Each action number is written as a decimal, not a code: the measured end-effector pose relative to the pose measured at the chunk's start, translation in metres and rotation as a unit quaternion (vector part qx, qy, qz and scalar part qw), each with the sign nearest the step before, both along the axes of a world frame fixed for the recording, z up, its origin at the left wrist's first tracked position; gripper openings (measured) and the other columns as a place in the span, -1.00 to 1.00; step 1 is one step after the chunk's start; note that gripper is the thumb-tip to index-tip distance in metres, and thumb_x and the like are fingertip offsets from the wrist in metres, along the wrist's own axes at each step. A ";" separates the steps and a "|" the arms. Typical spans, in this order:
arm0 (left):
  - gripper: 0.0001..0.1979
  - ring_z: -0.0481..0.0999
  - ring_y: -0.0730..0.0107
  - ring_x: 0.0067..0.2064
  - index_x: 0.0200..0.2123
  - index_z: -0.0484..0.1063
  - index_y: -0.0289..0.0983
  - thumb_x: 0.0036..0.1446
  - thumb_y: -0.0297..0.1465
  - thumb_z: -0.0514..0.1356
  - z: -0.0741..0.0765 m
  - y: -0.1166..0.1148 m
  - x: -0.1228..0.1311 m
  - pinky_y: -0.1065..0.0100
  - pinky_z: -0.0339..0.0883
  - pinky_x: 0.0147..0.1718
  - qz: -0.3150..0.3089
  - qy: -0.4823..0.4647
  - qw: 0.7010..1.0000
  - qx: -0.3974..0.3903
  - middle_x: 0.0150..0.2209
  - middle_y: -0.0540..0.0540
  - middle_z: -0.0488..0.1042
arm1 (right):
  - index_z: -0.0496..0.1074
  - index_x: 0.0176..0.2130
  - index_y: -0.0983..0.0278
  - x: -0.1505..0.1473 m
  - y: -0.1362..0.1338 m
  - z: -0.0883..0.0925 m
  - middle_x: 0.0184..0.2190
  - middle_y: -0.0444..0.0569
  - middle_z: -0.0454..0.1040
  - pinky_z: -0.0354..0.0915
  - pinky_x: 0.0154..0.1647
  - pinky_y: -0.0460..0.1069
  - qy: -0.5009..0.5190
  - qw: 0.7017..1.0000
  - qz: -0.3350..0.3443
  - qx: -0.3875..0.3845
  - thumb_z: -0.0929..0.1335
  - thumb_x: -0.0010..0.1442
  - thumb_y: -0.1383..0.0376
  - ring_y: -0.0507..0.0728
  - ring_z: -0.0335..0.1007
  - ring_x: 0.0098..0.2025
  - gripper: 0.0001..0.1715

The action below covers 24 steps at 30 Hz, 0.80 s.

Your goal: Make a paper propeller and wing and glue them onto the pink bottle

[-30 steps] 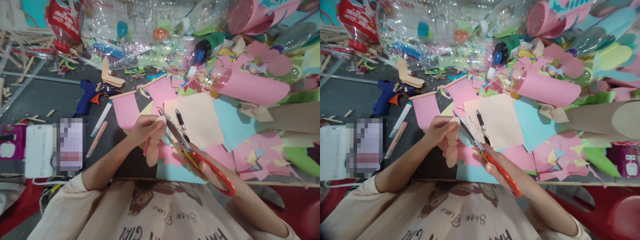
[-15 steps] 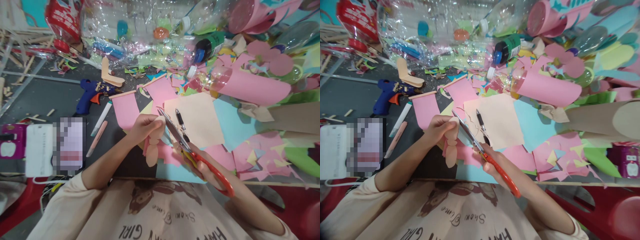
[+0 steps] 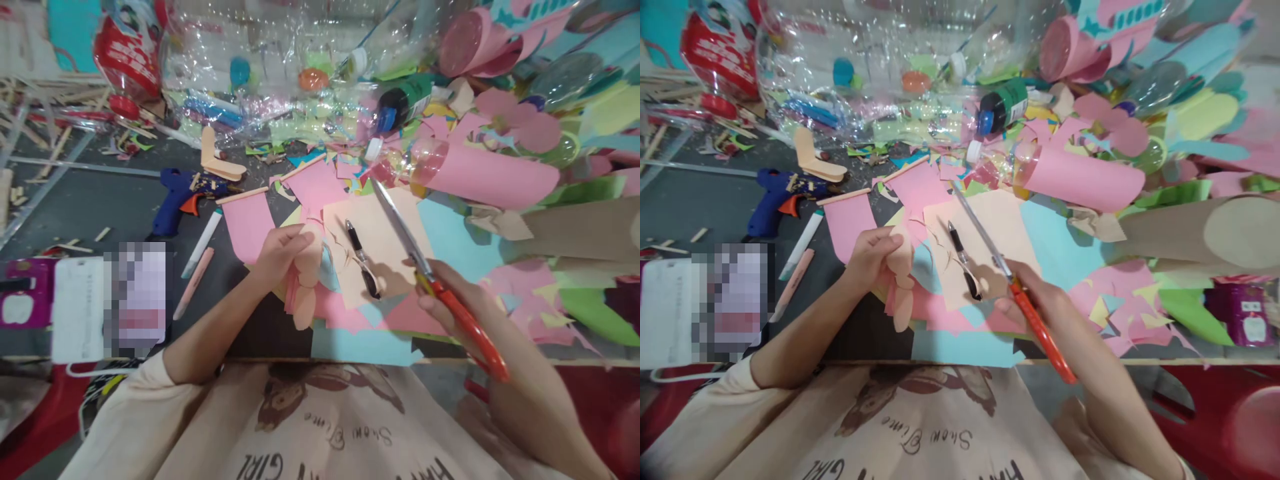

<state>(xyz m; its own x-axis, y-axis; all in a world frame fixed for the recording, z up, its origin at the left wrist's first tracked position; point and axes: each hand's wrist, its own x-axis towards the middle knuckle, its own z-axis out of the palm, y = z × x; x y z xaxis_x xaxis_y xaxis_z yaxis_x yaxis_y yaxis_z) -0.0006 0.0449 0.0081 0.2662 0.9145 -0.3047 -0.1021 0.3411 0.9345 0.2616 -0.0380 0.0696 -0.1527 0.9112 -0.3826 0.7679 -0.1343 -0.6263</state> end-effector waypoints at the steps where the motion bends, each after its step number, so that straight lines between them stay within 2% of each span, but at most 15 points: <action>1: -0.71 0.23 0.56 -0.59 -0.64 0.31 -0.27 -0.03 -0.23 0.25 -0.003 0.000 0.000 0.47 0.08 -0.64 0.026 0.008 1.000 0.013 -0.64 0.06 0.28 | 0.36 0.05 0.20 0.005 0.005 0.002 -0.51 -0.08 0.46 0.34 -0.53 -0.01 -0.041 0.999 -0.001 -0.003 0.23 0.23 -0.06 0.14 0.39 -0.54 -0.45; 4: -0.74 0.19 0.57 -0.60 -0.61 0.33 -0.26 -0.04 -0.25 0.26 -0.011 0.003 0.000 0.49 0.06 -0.65 0.095 0.025 0.994 0.051 -0.64 0.08 0.24 | 0.38 0.08 0.28 0.019 0.018 -0.005 -0.30 0.13 0.56 0.31 -0.50 0.05 -0.164 0.985 0.005 0.051 0.18 0.25 0.07 0.27 0.50 -0.40 -0.46; 6: -0.73 0.20 0.58 -0.61 -0.60 0.32 -0.26 -0.04 -0.24 0.27 -0.015 0.005 -0.002 0.49 0.07 -0.65 0.128 0.022 0.988 0.077 -0.64 0.09 0.25 | 0.39 0.10 0.28 0.028 0.025 -0.018 -0.26 0.16 0.57 0.32 -0.46 0.07 -0.224 0.972 0.000 0.074 0.21 0.24 0.08 0.31 0.52 -0.35 -0.45; 10: -0.73 0.26 0.61 -0.59 -0.57 0.35 -0.27 -0.12 -0.26 0.36 -0.017 0.011 -0.003 0.54 0.14 -0.62 0.171 0.011 0.978 0.117 -0.61 0.10 0.29 | 0.40 0.12 0.28 0.051 0.032 -0.038 -0.17 0.18 0.56 0.42 -0.19 0.15 -0.216 0.967 0.031 0.132 0.27 0.22 0.22 0.32 0.51 -0.16 -0.50; 13: -0.68 0.26 0.63 -0.61 -0.52 0.36 -0.26 -0.14 -0.23 0.42 -0.018 0.013 -0.002 0.56 0.15 -0.65 0.167 0.006 0.979 0.119 -0.61 0.12 0.29 | 0.39 0.15 0.38 0.055 0.034 -0.035 -0.15 0.27 0.54 0.38 0.00 0.27 -0.286 0.937 0.069 0.190 0.28 0.24 0.27 0.40 0.44 -0.06 -0.48; 15: -0.65 0.24 0.62 -0.66 -0.50 0.36 -0.24 -0.12 -0.16 0.42 -0.019 0.012 -0.001 0.55 0.12 -0.70 0.151 0.000 0.982 0.118 -0.63 0.13 0.29 | 0.46 0.07 0.36 0.043 0.037 -0.029 -0.14 0.29 0.51 0.36 0.03 0.31 -0.330 0.910 0.032 0.248 0.29 0.25 0.25 0.44 0.40 0.00 -0.56; 17: -0.63 0.23 0.61 -0.70 -0.48 0.36 -0.23 -0.09 -0.10 0.40 -0.021 0.012 -0.001 0.54 0.10 -0.75 0.139 -0.001 0.984 0.115 -0.66 0.14 0.28 | 0.43 0.06 0.27 0.022 0.040 -0.024 -0.07 0.25 0.47 0.36 0.01 0.34 -0.305 0.904 -0.006 0.300 0.26 0.31 0.18 0.43 0.37 0.05 -0.61; 18: -0.63 0.23 0.61 -0.71 -0.48 0.36 -0.22 -0.07 -0.09 0.39 -0.022 0.011 -0.001 0.54 0.09 -0.76 0.137 0.002 0.984 0.114 -0.66 0.14 0.28 | 0.42 0.03 0.22 0.009 0.042 -0.024 -0.08 0.21 0.48 0.36 0.01 0.32 -0.263 0.913 0.023 0.310 0.21 0.35 0.19 0.38 0.39 0.01 -0.64; 19: -0.63 0.24 0.60 -0.71 -0.48 0.36 -0.22 -0.06 -0.09 0.39 -0.022 0.010 -0.002 0.54 0.10 -0.76 0.139 0.007 0.984 0.113 -0.66 0.13 0.28 | 0.45 -0.08 0.21 -0.004 0.044 -0.025 -0.18 0.15 0.52 0.39 -0.10 0.26 -0.204 0.913 0.065 0.347 0.19 0.37 0.19 0.32 0.43 -0.11 -0.68; 20: -0.63 0.24 0.61 -0.71 -0.48 0.37 -0.22 -0.04 -0.09 0.38 -0.022 0.010 -0.002 0.54 0.10 -0.76 0.140 0.011 0.983 0.114 -0.65 0.13 0.28 | 0.45 -0.14 0.22 -0.017 0.046 -0.028 -0.20 0.12 0.53 0.39 -0.10 0.20 -0.144 0.924 0.131 0.330 0.20 0.37 0.19 0.27 0.44 -0.13 -0.71; 21: -0.64 0.24 0.61 -0.71 -0.48 0.37 -0.22 -0.03 -0.09 0.38 -0.022 0.009 -0.002 0.54 0.11 -0.76 0.142 0.013 0.983 0.117 -0.65 0.13 0.28 | 0.46 -0.20 0.25 -0.029 0.048 -0.032 -0.23 0.10 0.54 0.39 -0.12 0.16 -0.094 0.916 0.199 0.336 0.24 0.35 0.14 0.24 0.44 -0.16 -0.71; 22: -0.64 0.24 0.61 -0.71 -0.47 0.38 -0.22 -0.03 -0.09 0.37 -0.022 0.009 -0.002 0.54 0.11 -0.75 0.143 0.013 0.982 0.121 -0.65 0.14 0.28 | 0.46 -0.19 0.26 -0.040 0.049 -0.036 -0.21 0.08 0.54 0.36 -0.10 0.15 -0.097 0.915 0.229 0.316 0.28 0.33 0.09 0.24 0.44 -0.15 -0.69; 24: -0.65 0.24 0.62 -0.70 -0.46 0.39 -0.23 -0.01 -0.09 0.37 -0.021 0.008 -0.002 0.54 0.11 -0.75 0.140 0.014 0.981 0.134 -0.65 0.13 0.28 | 0.46 -0.13 0.31 -0.057 0.051 -0.044 -0.21 0.12 0.53 0.33 -0.10 0.16 -0.125 0.906 0.233 0.330 0.30 0.27 -0.03 0.27 0.41 -0.13 -0.53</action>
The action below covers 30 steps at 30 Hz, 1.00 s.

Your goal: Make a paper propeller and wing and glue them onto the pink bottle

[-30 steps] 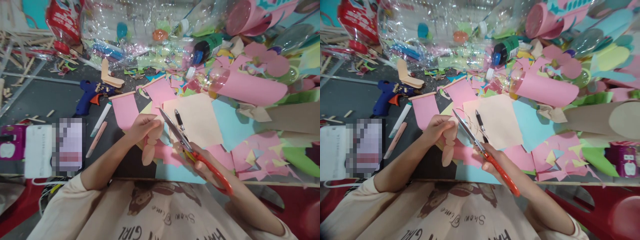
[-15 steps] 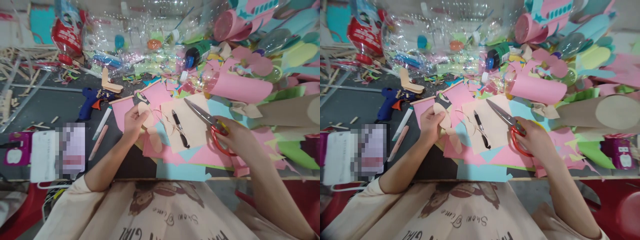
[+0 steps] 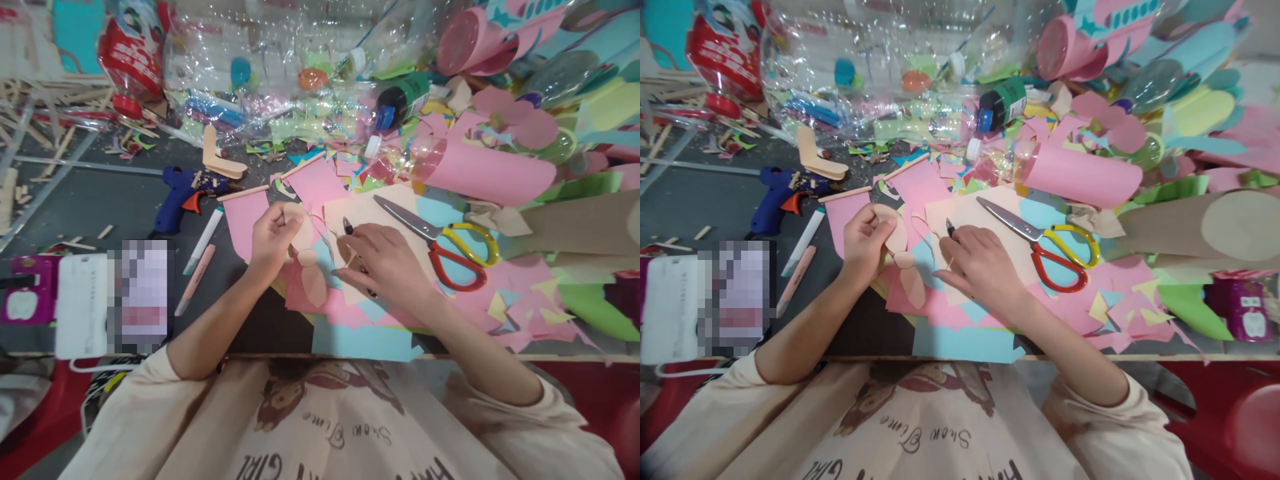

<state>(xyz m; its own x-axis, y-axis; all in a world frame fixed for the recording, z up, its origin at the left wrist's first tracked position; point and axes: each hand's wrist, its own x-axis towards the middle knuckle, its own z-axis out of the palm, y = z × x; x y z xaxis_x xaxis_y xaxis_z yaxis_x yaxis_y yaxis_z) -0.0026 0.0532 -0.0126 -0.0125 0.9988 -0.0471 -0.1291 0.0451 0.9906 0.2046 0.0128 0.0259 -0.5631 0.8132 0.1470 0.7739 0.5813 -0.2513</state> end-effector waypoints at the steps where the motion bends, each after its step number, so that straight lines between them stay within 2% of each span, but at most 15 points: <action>1: -0.65 0.23 0.62 -0.69 -0.46 0.40 -0.23 -0.01 -0.10 0.37 0.001 0.000 0.000 0.54 0.10 -0.74 -0.002 0.005 1.000 0.007 -0.65 0.13 0.28 | 0.45 -0.07 0.33 -0.007 0.000 -0.003 -0.18 0.15 0.52 0.31 -0.08 0.17 -0.012 1.000 -0.006 0.013 0.31 0.25 -0.05 0.30 0.39 -0.10 -0.47; 4: -0.65 0.25 0.62 -0.66 -0.48 0.39 -0.25 0.00 -0.10 0.36 0.006 -0.001 0.002 0.54 0.10 -0.73 -0.002 0.031 0.999 0.017 -0.63 0.11 0.31 | 0.37 0.11 0.35 -0.022 0.003 -0.006 -0.05 0.20 0.50 0.26 -0.02 0.17 -0.039 0.999 -0.014 0.020 0.35 0.24 0.03 0.33 0.33 -0.01 -0.41; 7: -0.64 0.28 0.61 -0.64 -0.48 0.39 -0.25 -0.01 -0.10 0.36 0.008 -0.001 0.003 0.54 0.11 -0.71 0.004 0.046 0.999 0.009 -0.60 0.10 0.33 | 0.34 0.17 0.35 -0.032 0.010 -0.007 -0.07 0.17 0.52 0.26 -0.07 0.16 -0.037 0.999 -0.031 -0.013 0.36 0.25 0.20 0.31 0.32 -0.06 -0.46; 10: -0.65 0.27 0.61 -0.63 -0.48 0.38 -0.25 -0.02 -0.11 0.37 0.007 -0.001 0.004 0.54 0.12 -0.69 0.011 0.043 0.999 0.000 -0.61 0.11 0.31 | 0.45 0.06 0.32 -0.040 0.016 -0.013 -0.21 0.11 0.57 0.28 -0.16 0.14 0.015 0.999 -0.022 -0.046 0.27 0.29 0.36 0.28 0.35 -0.15 -0.63; 14: -0.66 0.26 0.61 -0.63 -0.48 0.38 -0.25 0.00 -0.12 0.35 0.008 -0.001 0.005 0.54 0.10 -0.70 0.003 0.059 0.998 0.000 -0.62 0.11 0.30 | 0.54 -0.23 0.27 -0.042 0.026 -0.019 -0.38 0.03 0.58 0.31 -0.23 0.12 0.127 0.988 -0.005 -0.083 0.19 0.28 0.46 0.21 0.40 -0.27 -0.64; 16: -0.66 0.27 0.60 -0.62 -0.48 0.40 -0.25 -0.01 -0.11 0.36 0.008 -0.002 0.005 0.54 0.12 -0.69 0.002 0.064 0.998 -0.004 -0.61 0.09 0.32 | 0.54 -0.26 0.24 -0.031 0.035 -0.014 -0.37 -0.03 0.60 0.35 -0.21 0.10 0.166 0.982 -0.016 -0.088 0.22 0.26 0.45 0.16 0.45 -0.28 -0.67; 17: -0.66 0.27 0.60 -0.62 -0.47 0.40 -0.25 -0.02 -0.11 0.36 0.009 -0.002 0.004 0.54 0.13 -0.69 0.003 0.064 0.998 -0.008 -0.61 0.09 0.31 | 0.54 -0.25 0.23 -0.021 0.041 -0.009 -0.34 -0.03 0.61 0.37 -0.21 0.10 0.190 0.977 -0.040 -0.084 0.21 0.26 0.42 0.16 0.47 -0.25 -0.67; 19: -0.65 0.26 0.60 -0.63 -0.47 0.40 -0.24 -0.02 -0.09 0.36 0.009 -0.002 0.004 0.53 0.14 -0.69 0.007 0.062 0.998 -0.016 -0.62 0.10 0.29 | 0.56 -0.30 0.14 0.007 0.055 0.006 -0.31 -0.06 0.62 0.36 -0.28 0.11 0.274 0.943 -0.181 -0.059 0.28 0.20 0.35 0.16 0.49 -0.29 -0.74; 20: -0.65 0.25 0.60 -0.64 -0.47 0.41 -0.24 -0.02 -0.09 0.35 0.009 -0.002 0.004 0.53 0.15 -0.70 0.009 0.061 0.998 -0.019 -0.62 0.11 0.28 | 0.57 -0.33 0.13 0.024 0.062 0.014 -0.31 -0.07 0.62 0.36 -0.27 0.14 0.277 0.930 -0.238 -0.036 0.31 0.15 0.37 0.17 0.49 -0.28 -0.76; 22: -0.64 0.24 0.60 -0.66 -0.46 0.41 -0.23 -0.02 -0.07 0.36 0.007 -0.002 0.005 0.53 0.15 -0.71 0.009 0.054 0.998 -0.020 -0.63 0.11 0.26 | 0.61 -0.35 0.19 0.055 0.075 0.031 -0.28 0.01 0.62 0.30 -0.05 0.29 0.162 0.927 -0.336 0.048 0.29 0.08 0.47 0.27 0.49 -0.13 -0.68; 23: -0.64 0.25 0.60 -0.66 -0.46 0.40 -0.23 -0.03 -0.07 0.36 0.007 -0.002 0.005 0.53 0.16 -0.72 0.008 0.049 0.999 -0.020 -0.63 0.11 0.27 | 0.63 -0.24 0.24 0.067 0.080 0.038 -0.11 0.10 0.59 0.17 0.08 0.39 0.066 0.913 -0.391 0.096 0.31 0.05 0.51 0.37 0.39 0.06 -0.63; 24: -0.64 0.25 0.60 -0.67 -0.46 0.39 -0.23 -0.03 -0.07 0.36 0.006 -0.002 0.005 0.53 0.15 -0.73 0.006 0.042 0.999 -0.021 -0.63 0.11 0.27 | 0.62 -0.14 0.26 0.077 0.083 0.043 0.04 0.15 0.51 0.04 0.16 0.47 0.015 0.873 -0.463 0.152 0.35 -0.03 0.55 0.46 0.26 0.17 -0.52; 26: -0.64 0.25 0.60 -0.69 -0.46 0.37 -0.22 -0.02 -0.08 0.36 0.004 -0.001 0.005 0.54 0.14 -0.76 0.001 0.026 0.999 -0.024 -0.64 0.12 0.28 | 0.52 0.05 0.26 0.084 0.087 0.049 0.16 0.17 0.40 0.02 0.21 0.45 -0.012 0.885 -0.445 0.138 0.41 -0.03 0.47 0.48 0.13 0.25 -0.40; 28: -0.64 0.25 0.60 -0.71 -0.46 0.34 -0.21 -0.01 -0.09 0.36 0.003 -0.001 0.004 0.53 0.14 -0.79 -0.003 0.009 1.000 -0.029 -0.65 0.13 0.27 | 0.44 0.13 0.26 0.079 0.088 0.048 0.18 0.15 0.38 0.06 0.24 0.39 -0.016 0.927 -0.368 0.072 0.41 0.10 0.32 0.42 0.10 0.27 -0.43; 30: -0.61 0.26 0.59 -0.72 -0.44 0.31 -0.20 -0.05 -0.08 0.38 0.002 0.001 0.003 0.52 0.17 -0.80 0.001 -0.008 0.999 -0.032 -0.64 0.15 0.27 | 0.40 0.15 0.31 0.067 0.091 0.045 0.20 0.18 0.36 0.05 0.28 0.35 -0.043 0.948 -0.317 0.001 0.38 0.19 0.24 0.39 0.06 0.30 -0.46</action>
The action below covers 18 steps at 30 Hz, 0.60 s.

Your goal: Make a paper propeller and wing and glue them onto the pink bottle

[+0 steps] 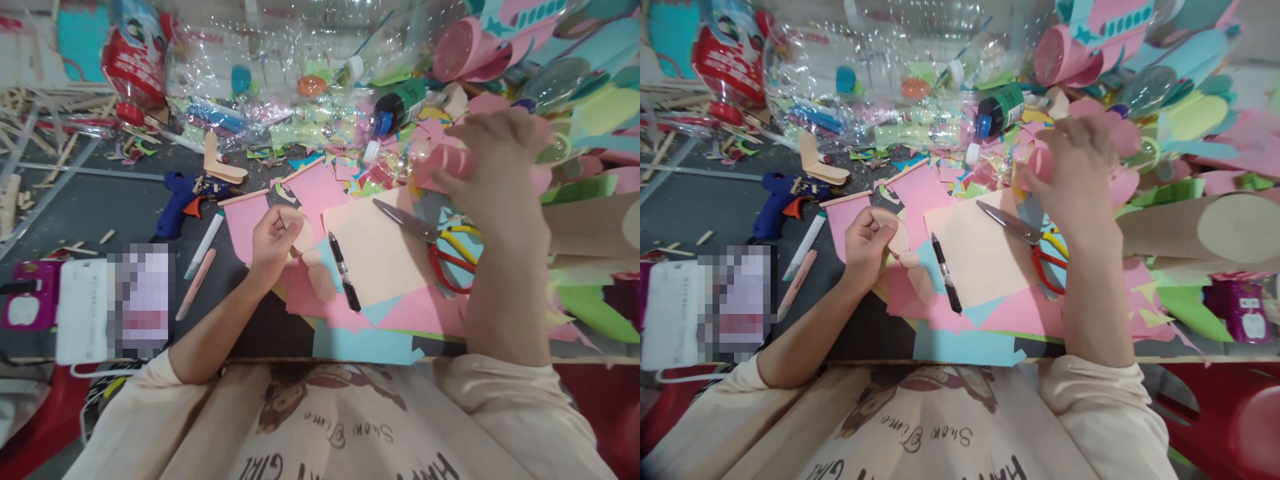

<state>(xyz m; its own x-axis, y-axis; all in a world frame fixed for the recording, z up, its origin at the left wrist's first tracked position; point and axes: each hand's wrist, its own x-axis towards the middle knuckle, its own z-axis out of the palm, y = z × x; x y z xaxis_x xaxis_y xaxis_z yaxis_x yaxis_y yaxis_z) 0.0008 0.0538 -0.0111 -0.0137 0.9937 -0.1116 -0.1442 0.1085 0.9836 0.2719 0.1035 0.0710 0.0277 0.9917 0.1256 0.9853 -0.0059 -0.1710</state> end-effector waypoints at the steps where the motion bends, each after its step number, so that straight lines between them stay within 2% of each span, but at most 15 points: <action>1: -0.59 0.28 0.58 -0.71 -0.43 0.28 -0.19 -0.08 -0.08 0.40 -0.001 0.001 -0.001 0.51 0.19 -0.80 0.009 -0.006 1.000 -0.002 -0.63 0.16 0.28 | 0.37 0.17 0.35 -0.007 0.002 -0.002 0.23 0.21 0.33 0.03 0.30 0.33 -0.007 1.000 0.009 -0.028 0.39 0.19 0.25 0.38 0.03 0.32 -0.43; 4: -0.50 0.39 0.53 -0.67 -0.40 0.21 -0.18 -0.16 -0.07 0.43 -0.003 0.004 -0.003 0.50 0.29 -0.75 0.057 -0.017 0.998 -0.005 -0.58 0.16 0.32 | 0.30 0.22 0.40 -0.021 0.011 -0.008 0.26 0.27 0.29 0.00 0.31 0.31 -0.029 0.997 0.013 -0.076 0.39 0.21 0.25 0.38 0.03 0.34 -0.36; 9: -0.54 0.56 0.42 -0.52 -0.36 0.16 -0.18 -0.05 -0.08 0.36 -0.006 0.007 -0.006 0.46 0.43 -0.63 0.123 -0.014 0.992 0.002 -0.46 0.08 0.46 | 0.31 0.22 0.47 -0.021 0.016 -0.010 0.14 0.31 0.42 0.01 0.29 0.30 -0.051 0.995 0.003 -0.084 0.35 0.25 0.26 0.37 0.20 0.28 -0.40; 12: -0.55 0.63 0.36 -0.41 -0.36 0.12 -0.18 -0.04 -0.13 0.36 -0.005 0.006 -0.005 0.42 0.50 -0.51 0.142 -0.026 0.990 0.009 -0.39 0.05 0.52 | 0.33 0.22 0.44 -0.015 0.012 -0.005 0.17 0.29 0.40 -0.05 0.36 0.30 -0.068 0.994 0.024 -0.084 0.44 0.13 0.36 0.40 0.15 0.32 -0.32; 14: -0.55 0.66 0.33 -0.34 -0.37 0.10 -0.17 -0.04 -0.16 0.36 -0.002 0.004 -0.004 0.40 0.53 -0.44 0.132 -0.037 0.990 -0.006 -0.35 0.05 0.53 | 0.33 0.21 0.41 -0.016 0.007 0.002 0.21 0.29 0.35 -0.05 0.38 0.33 -0.052 0.995 0.047 -0.067 0.50 0.04 0.40 0.44 0.11 0.34 -0.24; 15: -0.55 0.66 0.32 -0.33 -0.37 0.09 -0.17 -0.04 -0.18 0.36 0.000 0.002 -0.003 0.39 0.54 -0.42 0.122 -0.045 0.991 -0.019 -0.34 0.05 0.53 | 0.35 0.19 0.39 -0.020 0.004 0.004 0.21 0.28 0.36 0.01 0.36 0.35 -0.028 0.996 0.063 -0.055 0.47 0.10 0.38 0.44 0.15 0.32 -0.33; 17: -0.55 0.67 0.34 -0.32 -0.37 0.08 -0.17 -0.03 -0.19 0.36 0.004 -0.001 -0.003 0.40 0.54 -0.39 0.103 -0.062 0.992 -0.046 -0.34 0.08 0.52 | 0.48 0.00 0.37 -0.034 -0.003 0.006 0.01 0.22 0.51 0.22 0.23 0.31 0.059 0.996 0.066 -0.011 0.31 0.26 0.37 0.37 0.36 0.15 -0.68; 18: -0.55 0.67 0.35 -0.32 -0.37 0.08 -0.17 -0.02 -0.19 0.36 0.006 -0.003 -0.003 0.40 0.54 -0.38 0.097 -0.069 0.991 -0.053 -0.34 0.08 0.52 | 0.50 -0.08 0.30 -0.044 -0.008 0.004 -0.08 0.14 0.56 0.31 0.14 0.27 0.125 0.988 0.088 -0.017 0.25 0.32 0.31 0.31 0.43 0.06 -0.72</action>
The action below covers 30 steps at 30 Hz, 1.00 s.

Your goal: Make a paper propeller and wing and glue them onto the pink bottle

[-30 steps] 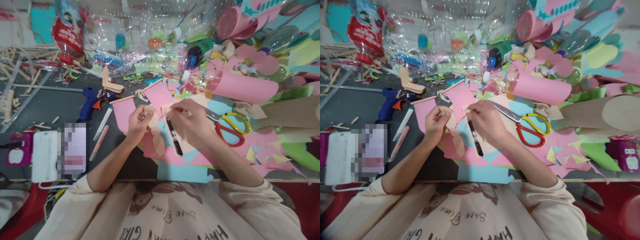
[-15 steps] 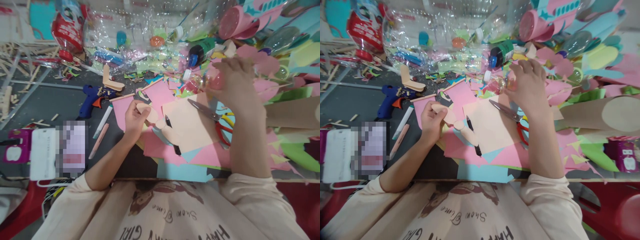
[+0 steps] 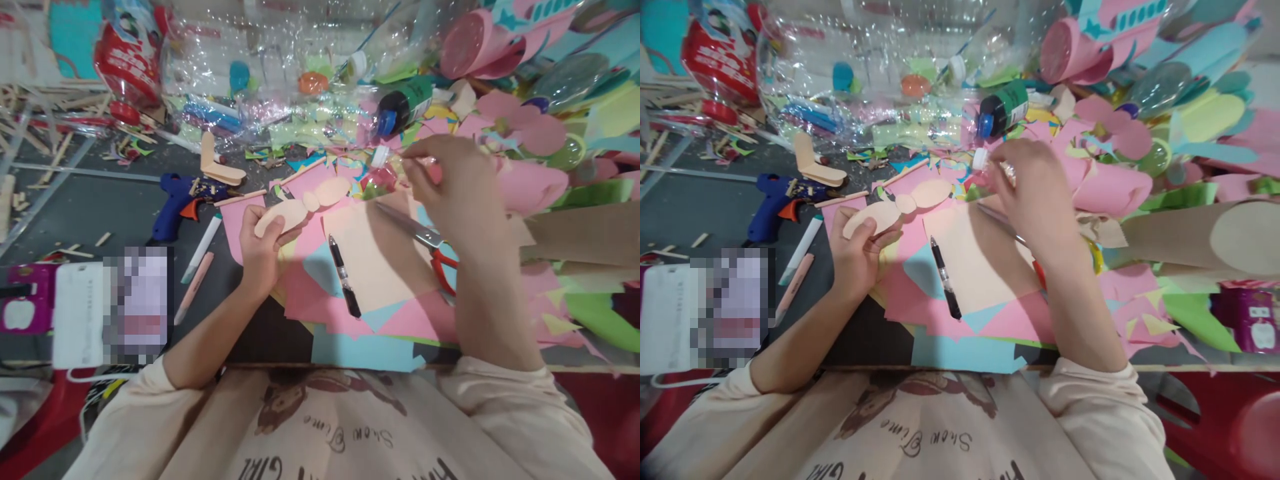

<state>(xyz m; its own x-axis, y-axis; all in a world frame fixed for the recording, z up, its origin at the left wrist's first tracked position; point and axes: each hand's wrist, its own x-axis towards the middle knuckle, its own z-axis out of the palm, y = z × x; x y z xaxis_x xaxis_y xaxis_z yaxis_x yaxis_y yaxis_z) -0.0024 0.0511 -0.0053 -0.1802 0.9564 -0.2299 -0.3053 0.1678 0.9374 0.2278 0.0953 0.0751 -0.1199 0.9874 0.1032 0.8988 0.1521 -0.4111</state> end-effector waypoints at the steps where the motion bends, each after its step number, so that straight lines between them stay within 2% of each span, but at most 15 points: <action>1: -0.55 0.67 0.36 -0.31 -0.37 0.08 -0.17 -0.01 -0.19 0.35 0.002 -0.002 0.000 0.40 0.54 -0.37 -0.003 -0.006 1.000 -0.001 -0.33 0.08 0.52 | 0.50 -0.09 0.24 -0.011 -0.006 -0.005 -0.10 0.07 0.56 0.38 0.05 0.22 0.073 0.997 0.027 -0.009 0.24 0.33 0.26 0.26 0.45 -0.01 -0.72; 2: -0.56 0.67 0.36 -0.31 -0.37 0.09 -0.16 0.00 -0.18 0.35 0.003 -0.004 0.000 0.39 0.54 -0.36 -0.005 -0.009 1.000 0.002 -0.32 0.08 0.53 | 0.45 0.00 0.23 -0.023 -0.012 -0.012 -0.08 0.05 0.55 0.41 0.00 0.17 0.153 0.986 0.050 -0.032 0.25 0.33 0.23 0.22 0.47 -0.05 -0.69; 4: -0.57 0.65 0.37 -0.31 -0.35 0.12 -0.15 0.02 -0.15 0.35 0.004 -0.008 0.000 0.36 0.54 -0.38 -0.006 -0.009 1.000 0.020 -0.27 0.07 0.53 | 0.24 0.24 0.16 -0.046 -0.024 -0.031 -0.06 0.01 0.52 0.44 -0.11 0.11 0.271 0.949 0.106 -0.123 0.21 0.35 0.14 0.18 0.48 -0.07 -0.50; 6: -0.58 0.62 0.41 -0.35 -0.36 0.15 -0.15 0.03 -0.12 0.35 0.005 -0.012 0.001 0.36 0.51 -0.45 -0.024 0.006 0.998 0.050 -0.24 0.03 0.53 | 0.05 0.33 0.11 -0.061 -0.034 -0.052 -0.05 0.00 0.50 0.44 -0.13 0.08 0.361 0.907 0.150 -0.155 0.15 0.38 0.10 0.13 0.48 -0.10 -0.41; 9: -0.62 0.54 0.49 -0.46 -0.40 0.20 -0.20 0.08 -0.11 0.32 0.007 -0.017 0.004 0.41 0.44 -0.52 -0.122 0.064 0.986 0.097 -0.30 0.00 0.51 | 0.05 0.30 0.12 -0.064 -0.042 -0.072 -0.13 0.01 0.47 0.44 -0.17 0.10 0.442 0.879 0.104 -0.148 0.15 0.37 0.09 0.13 0.48 -0.18 -0.44; 12: -0.69 0.49 0.50 -0.49 -0.42 0.29 -0.23 0.17 -0.15 0.25 0.010 -0.019 0.005 0.44 0.35 -0.53 -0.239 0.137 0.952 0.131 -0.45 0.02 0.45 | 0.17 0.16 0.10 -0.052 -0.043 -0.075 -0.27 -0.06 0.42 0.44 -0.21 0.13 0.505 0.850 0.035 -0.148 0.23 0.30 0.10 0.14 0.46 -0.27 -0.54; 14: -0.71 0.46 0.46 -0.49 -0.43 0.35 -0.23 0.18 -0.15 0.24 0.011 -0.018 0.003 0.43 0.30 -0.55 -0.276 0.164 0.932 0.169 -0.50 0.01 0.44 | 0.22 0.07 0.09 -0.044 -0.042 -0.075 -0.30 -0.10 0.39 0.43 -0.24 0.12 0.531 0.835 0.011 -0.142 0.32 0.21 0.09 0.13 0.44 -0.30 -0.54; 16: -0.66 0.44 0.42 -0.49 -0.42 0.40 -0.23 0.17 -0.07 0.22 0.011 -0.016 0.002 0.38 0.31 -0.54 -0.286 0.165 0.920 0.209 -0.51 -0.03 0.45 | 0.22 0.02 0.09 -0.040 -0.041 -0.078 -0.31 -0.12 0.37 0.43 -0.24 0.10 0.534 0.835 0.008 -0.137 0.37 0.14 0.06 0.12 0.44 -0.31 -0.51; 19: -0.51 0.49 0.32 -0.43 -0.37 0.47 -0.23 0.21 0.08 0.07 0.009 -0.014 -0.001 0.30 0.38 -0.46 -0.269 0.153 0.925 0.222 -0.45 -0.11 0.50 | 0.16 0.06 0.10 -0.039 -0.038 -0.087 -0.34 -0.12 0.37 0.43 -0.25 0.09 0.492 0.860 0.039 -0.132 0.33 0.18 0.02 0.15 0.48 -0.28 -0.49; 21: -0.48 0.51 0.34 -0.41 -0.34 0.48 -0.22 0.29 0.05 -0.04 0.010 -0.012 -0.005 0.31 0.40 -0.42 -0.230 0.149 0.939 0.207 -0.41 -0.10 0.51 | 0.09 0.12 0.12 -0.040 -0.036 -0.092 -0.34 -0.11 0.39 0.42 -0.29 0.08 0.449 0.884 0.070 -0.111 0.27 0.24 0.02 0.16 0.49 -0.28 -0.47; 23: -0.59 0.51 0.41 -0.40 -0.31 0.47 -0.20 0.35 -0.09 -0.02 0.017 -0.006 -0.012 0.36 0.38 -0.40 -0.174 0.169 0.952 0.185 -0.40 -0.05 0.50 | 0.02 0.19 0.13 -0.039 -0.035 -0.095 -0.31 -0.09 0.42 0.41 -0.31 0.07 0.421 0.898 0.088 -0.094 0.24 0.27 0.03 0.15 0.48 -0.30 -0.42; 24: -0.73 0.52 0.43 -0.38 -0.31 0.48 -0.21 0.31 -0.19 0.09 0.022 -0.002 -0.018 0.38 0.36 -0.38 -0.148 0.191 0.955 0.174 -0.38 -0.03 0.51 | 0.00 0.21 0.12 -0.039 -0.035 -0.095 -0.30 -0.09 0.43 0.41 -0.31 0.07 0.417 0.899 0.089 -0.095 0.24 0.28 0.05 0.13 0.47 -0.33 -0.40; 26: -0.85 0.55 0.38 -0.26 -0.23 0.50 -0.21 0.21 -0.29 0.20 0.034 0.007 -0.037 0.34 0.37 -0.23 -0.099 0.344 0.924 0.137 -0.27 -0.04 0.56 | -0.02 0.25 0.08 -0.039 -0.035 -0.093 -0.31 -0.13 0.42 0.42 -0.31 0.07 0.424 0.895 0.080 -0.112 0.26 0.27 0.08 0.09 0.42 -0.39 -0.37; 28: -0.80 0.54 0.27 -0.19 -0.20 0.50 -0.23 0.15 -0.27 0.21 0.045 0.015 -0.060 0.22 0.36 -0.13 -0.094 0.474 0.866 0.126 -0.21 -0.08 0.55 | 0.01 0.25 0.05 -0.039 -0.036 -0.092 -0.33 -0.16 0.41 0.43 -0.32 0.06 0.435 0.889 0.070 -0.126 0.28 0.25 0.10 0.07 0.37 -0.42 -0.35; 30: -0.77 0.48 0.13 -0.06 -0.20 0.45 -0.24 0.01 -0.38 0.27 0.052 0.021 -0.084 0.06 0.28 0.06 -0.013 0.584 0.807 0.085 -0.16 -0.12 0.51 | 0.03 0.26 0.05 -0.038 -0.036 -0.091 -0.33 -0.15 0.41 0.42 -0.33 0.05 0.441 0.885 0.068 -0.130 0.29 0.23 0.09 0.08 0.37 -0.41 -0.33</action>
<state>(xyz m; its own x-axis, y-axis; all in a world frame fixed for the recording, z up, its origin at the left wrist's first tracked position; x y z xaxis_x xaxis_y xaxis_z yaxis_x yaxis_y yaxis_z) -0.0866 0.0722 0.0464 -0.1591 0.9630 0.2176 0.8044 -0.0013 0.5940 0.1894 0.0592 -0.0158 -0.2259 0.9741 -0.0116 0.1909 0.0326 -0.9811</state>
